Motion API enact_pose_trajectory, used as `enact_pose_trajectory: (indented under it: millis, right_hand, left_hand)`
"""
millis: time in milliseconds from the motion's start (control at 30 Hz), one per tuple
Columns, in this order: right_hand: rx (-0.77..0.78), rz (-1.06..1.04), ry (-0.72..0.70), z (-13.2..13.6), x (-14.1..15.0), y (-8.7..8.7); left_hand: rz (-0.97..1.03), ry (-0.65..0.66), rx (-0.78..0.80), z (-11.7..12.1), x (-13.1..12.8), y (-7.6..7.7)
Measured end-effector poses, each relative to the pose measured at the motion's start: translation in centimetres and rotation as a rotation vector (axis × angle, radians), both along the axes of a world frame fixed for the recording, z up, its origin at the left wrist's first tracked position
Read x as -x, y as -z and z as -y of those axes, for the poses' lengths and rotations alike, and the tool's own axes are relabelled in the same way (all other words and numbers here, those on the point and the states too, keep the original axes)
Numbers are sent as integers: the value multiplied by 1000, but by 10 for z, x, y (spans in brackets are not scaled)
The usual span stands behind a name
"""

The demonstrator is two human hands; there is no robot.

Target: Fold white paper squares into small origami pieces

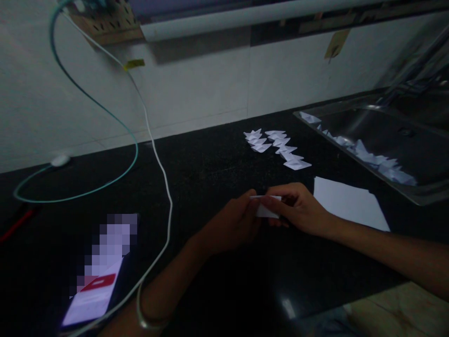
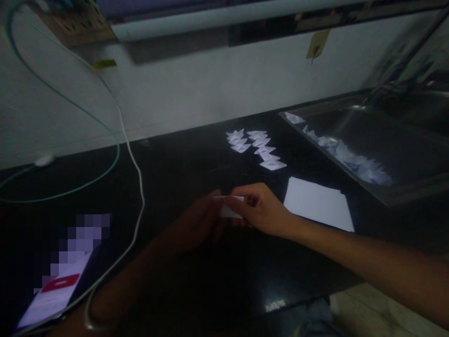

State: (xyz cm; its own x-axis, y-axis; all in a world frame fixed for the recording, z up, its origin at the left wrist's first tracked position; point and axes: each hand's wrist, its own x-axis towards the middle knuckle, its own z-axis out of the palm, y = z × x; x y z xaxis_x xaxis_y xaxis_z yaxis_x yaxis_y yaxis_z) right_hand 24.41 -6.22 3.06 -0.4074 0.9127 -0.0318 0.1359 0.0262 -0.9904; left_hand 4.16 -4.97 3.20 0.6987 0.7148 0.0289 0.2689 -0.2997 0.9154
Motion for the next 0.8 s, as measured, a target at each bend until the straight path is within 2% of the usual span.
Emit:
enact_pose_trajectory:
  millis: [200,300,533,633,800]
  right_hand:
    - [-22,20,-67,2,-1,-6]
    - [4,-8,-110,3,0,-5]
    - [52,-108,-121,4,0,-1]
    - [44,-110,-126,3,0,-3]
    - [36,-117,-58,3,1,-5]
  left_hand:
    - [78,-14,175,0,-2,1]
    - [45,-33,133,-1,-2,2]
    - [-79,12,84,-1,0,5]
    - [-53,32,76,-1,0,2]
    - [13,133,51,0,0,-3]
